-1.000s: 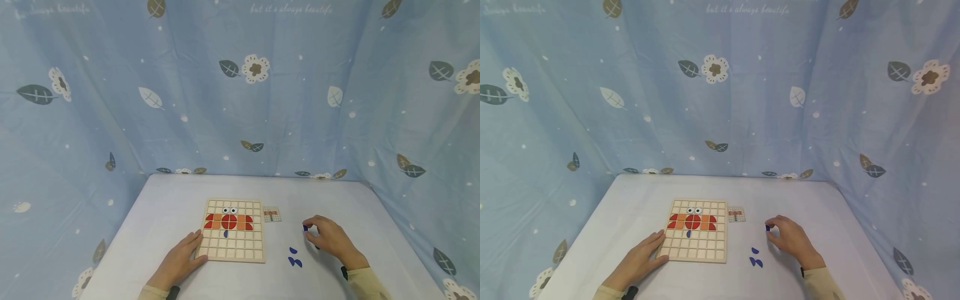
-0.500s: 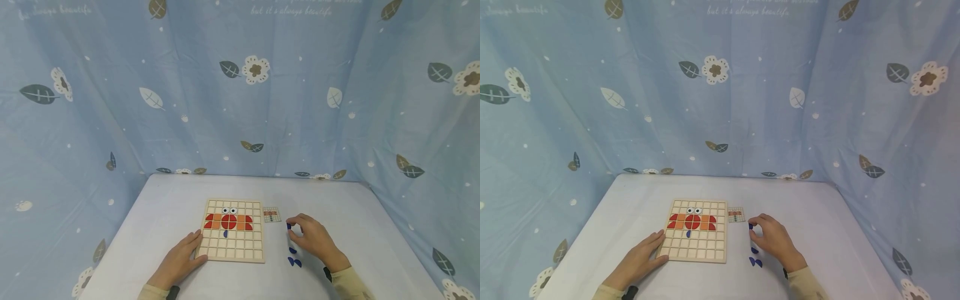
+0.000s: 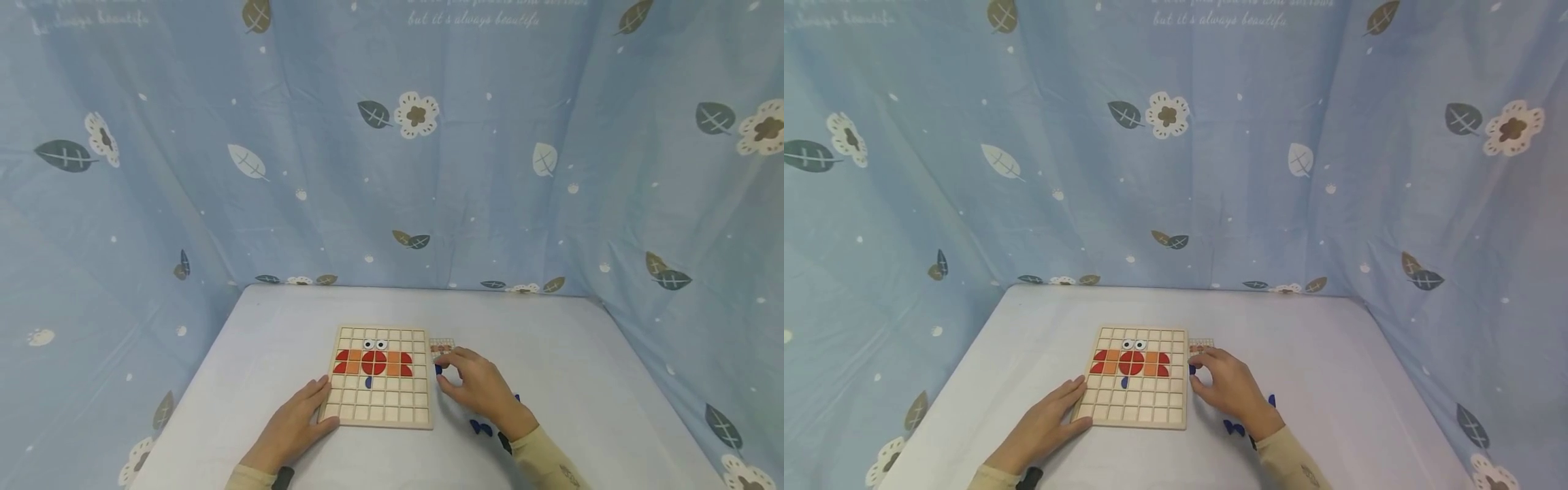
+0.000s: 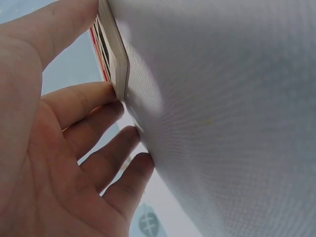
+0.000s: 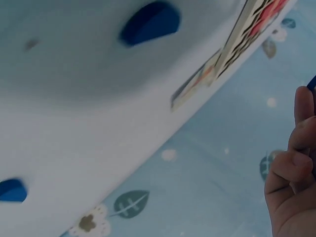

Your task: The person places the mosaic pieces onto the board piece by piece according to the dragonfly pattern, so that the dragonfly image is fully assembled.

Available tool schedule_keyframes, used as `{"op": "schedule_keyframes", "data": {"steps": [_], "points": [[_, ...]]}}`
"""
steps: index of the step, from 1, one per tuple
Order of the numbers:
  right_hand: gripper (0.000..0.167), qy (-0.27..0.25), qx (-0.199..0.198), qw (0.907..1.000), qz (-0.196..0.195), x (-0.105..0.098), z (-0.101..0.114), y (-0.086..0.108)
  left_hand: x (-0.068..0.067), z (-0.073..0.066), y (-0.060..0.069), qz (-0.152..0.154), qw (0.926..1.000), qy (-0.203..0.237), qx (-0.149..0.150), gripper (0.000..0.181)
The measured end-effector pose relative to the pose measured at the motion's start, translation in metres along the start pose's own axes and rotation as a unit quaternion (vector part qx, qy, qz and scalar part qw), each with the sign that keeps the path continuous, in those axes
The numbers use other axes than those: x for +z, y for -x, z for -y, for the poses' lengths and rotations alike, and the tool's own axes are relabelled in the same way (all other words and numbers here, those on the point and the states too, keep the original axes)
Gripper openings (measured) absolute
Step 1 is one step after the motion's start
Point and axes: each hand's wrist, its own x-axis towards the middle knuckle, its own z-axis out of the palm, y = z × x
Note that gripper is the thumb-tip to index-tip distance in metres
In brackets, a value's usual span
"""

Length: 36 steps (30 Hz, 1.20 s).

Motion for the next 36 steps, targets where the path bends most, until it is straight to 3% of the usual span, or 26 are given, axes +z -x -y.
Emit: {"op": "schedule_keyframes", "data": {"steps": [12,21,31,36], "points": [[0.024,-0.008,-0.055,0.9984,0.007,0.029,0.031,-0.017,0.002,0.002,0.001,0.008,0.9999,0.007,-0.009,0.074],[0.024,-0.009,-0.084,0.9944,0.064,0.045,0.039,-0.032,0.002,0.002,0.001,0.003,1.0,0.005,0.005,0.074],[0.022,0.004,-0.088,0.9862,0.14,0.056,0.055,-0.049,0.002,0.003,-0.001,0.001,1.0,-0.001,0.002,0.074],[0.021,0.009,-0.08,0.9839,0.16,0.06,0.063,-0.058,0.001,0.001,-0.001,0.004,1.0,0.0,0.003,0.075]]}}
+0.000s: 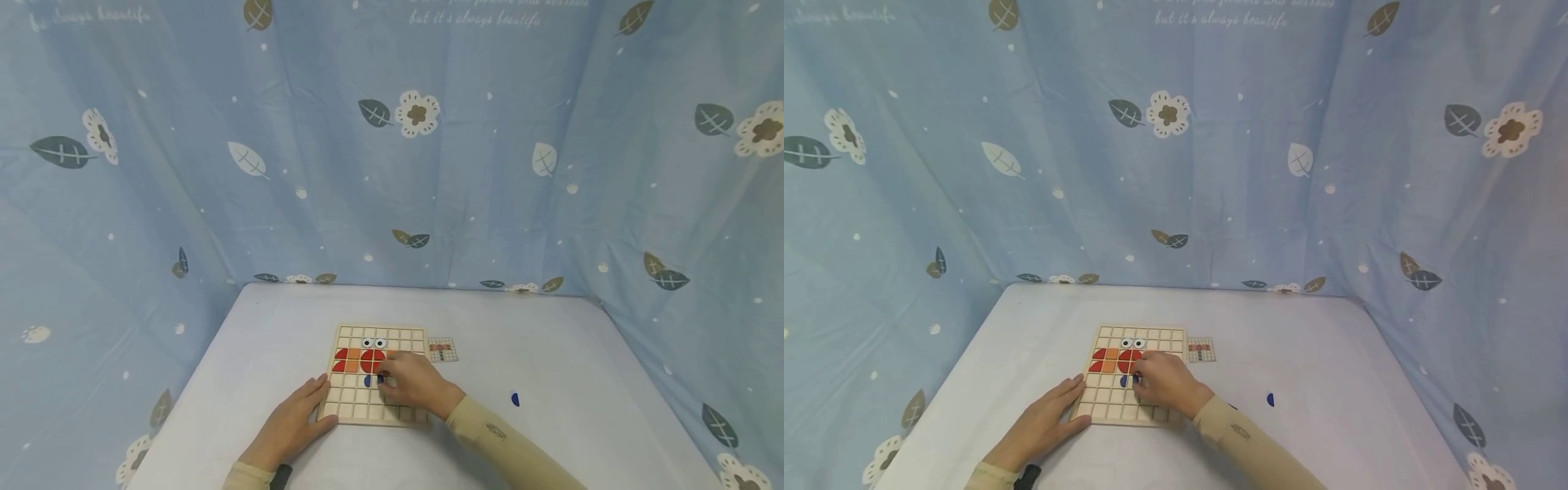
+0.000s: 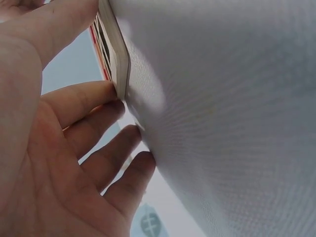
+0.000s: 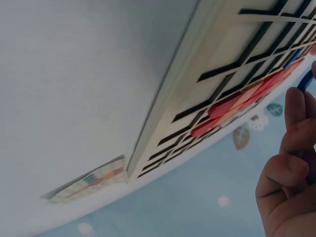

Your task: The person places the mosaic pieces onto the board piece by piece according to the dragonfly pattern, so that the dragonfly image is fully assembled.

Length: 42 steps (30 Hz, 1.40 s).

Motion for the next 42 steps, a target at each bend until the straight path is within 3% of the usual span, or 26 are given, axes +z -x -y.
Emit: {"op": "schedule_keyframes", "data": {"steps": [12,27,42], "points": [[0.013,-0.006,-0.008,0.9998,0.018,0.011,0.001,-0.017,-0.003,0.0,0.001,-0.002,1.0,0.005,0.008,0.075],[0.015,-0.019,0.023,0.9983,0.049,0.013,0.002,-0.02,-0.001,0.001,-0.001,0.001,1.0,0.007,-0.001,0.075],[0.011,-0.022,0.023,0.9983,0.049,0.014,0.003,-0.023,0.0,0.002,0.0,-0.003,1.0,0.003,0.005,0.074]]}}
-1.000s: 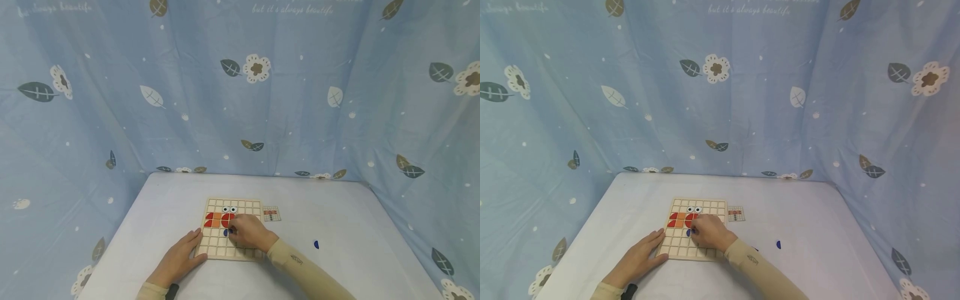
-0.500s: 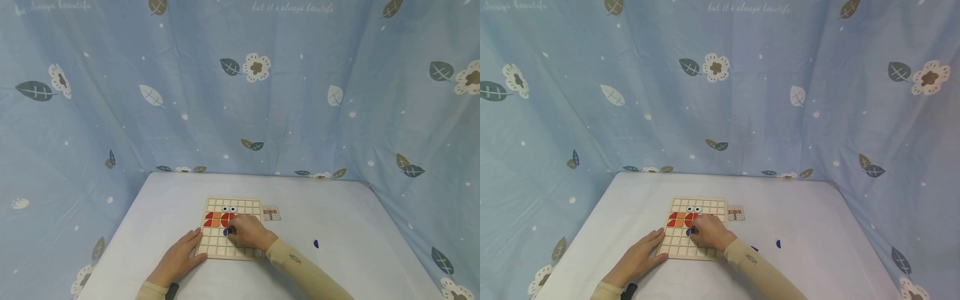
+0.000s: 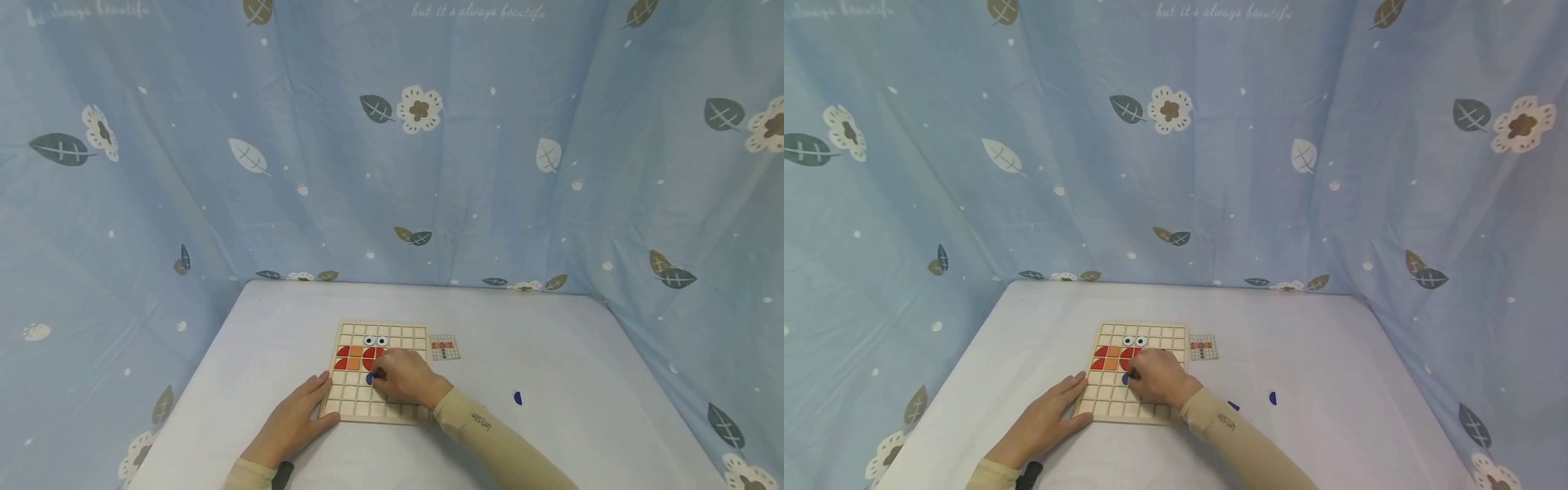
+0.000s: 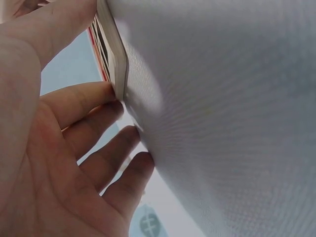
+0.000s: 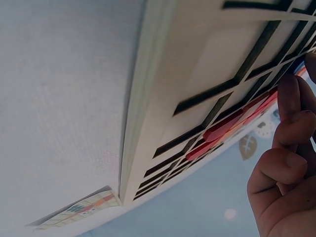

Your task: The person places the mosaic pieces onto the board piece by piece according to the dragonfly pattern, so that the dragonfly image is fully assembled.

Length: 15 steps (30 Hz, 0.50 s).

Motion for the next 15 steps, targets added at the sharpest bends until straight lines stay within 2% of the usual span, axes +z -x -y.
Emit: {"op": "schedule_keyframes", "data": {"steps": [10,15], "points": [[0.01,0.001,-0.005,0.9999,-0.014,0.0031,-0.0028,-0.0007,-0.0026,-0.0026,0.0006,0.002,1.0,0.008,-0.003,0.075],[0.014,0.002,-0.007,0.9997,-0.025,-0.0019,-0.0019,0.0048,-0.0013,-0.0018,-0.0005,0.002,1.0,0.008,-0.002,0.075]]}}
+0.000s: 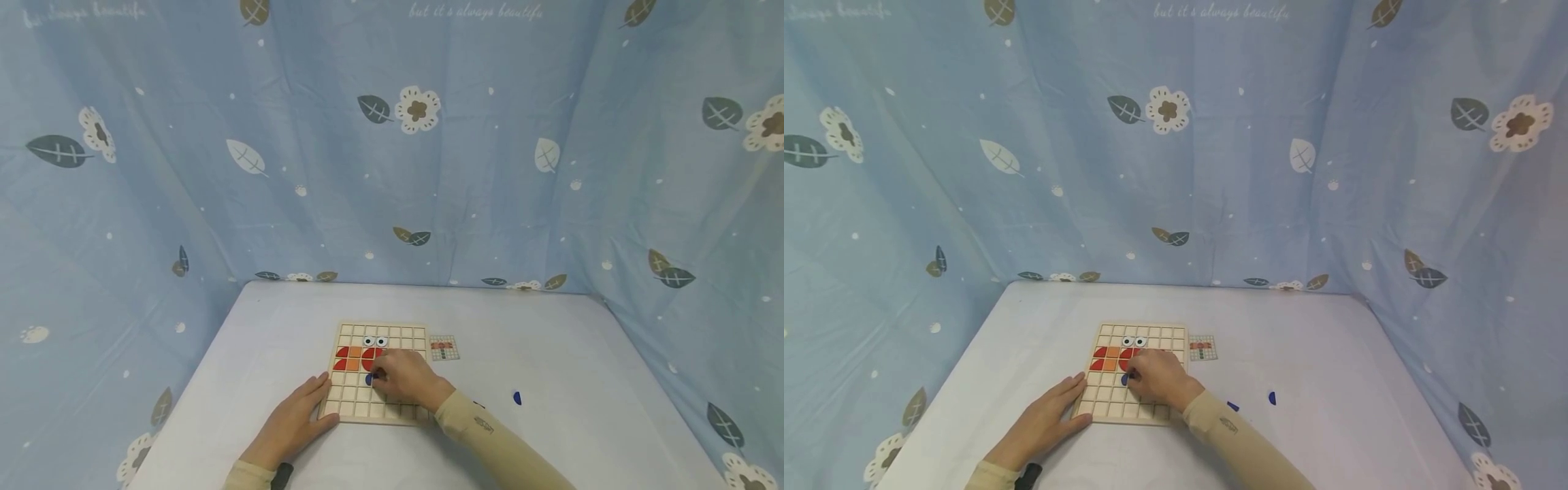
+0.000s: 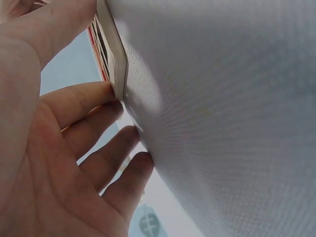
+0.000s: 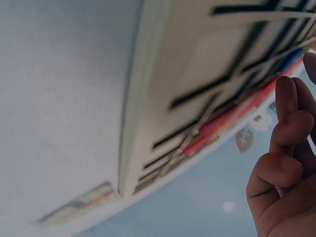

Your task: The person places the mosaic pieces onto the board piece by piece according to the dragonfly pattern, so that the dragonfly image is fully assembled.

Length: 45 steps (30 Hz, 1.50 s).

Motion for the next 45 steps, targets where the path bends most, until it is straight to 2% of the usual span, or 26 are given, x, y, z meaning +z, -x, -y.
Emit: {"op": "schedule_keyframes", "data": {"steps": [6,12,15,20,26,32,38,45], "points": [[0.019,0.013,-0.02,0.9989,-0.039,-0.018,0.002,0.014,0.001,0.0,-0.002,0.003,1.0,-0.003,-0.009,0.074],[0.02,0.013,-0.042,0.9922,-0.116,-0.037,-0.009,0.039,0.002,-0.001,-0.002,0.004,0.9999,-0.007,-0.01,0.075],[0.021,0.014,-0.026,0.9893,-0.143,-0.045,-0.018,0.057,0.002,0.0,-0.002,0.004,0.9999,-0.011,-0.011,0.075],[0.025,0.024,0.03,0.9865,-0.159,-0.056,-0.035,0.088,0.002,0.0,-0.001,0.0,0.9998,-0.013,-0.013,0.075],[0.029,0.014,0.093,0.9815,-0.167,-0.063,-0.055,0.13,0.003,-0.001,0.0,0.003,0.9999,-0.01,-0.012,0.076],[0.03,0.008,0.167,0.9739,-0.153,-0.07,-0.077,0.166,0.001,-0.002,0.0,0.0,0.9998,-0.014,-0.012,0.076],[0.032,0.019,0.205,0.9683,-0.142,-0.073,-0.099,0.197,0.001,-0.003,0.0,0.006,0.9998,-0.012,-0.013,0.075],[0.035,0.019,0.262,0.9612,-0.083,-0.073,-0.113,0.217,0.002,-0.003,0.0,0.001,0.9999,-0.01,-0.009,0.075]]}}
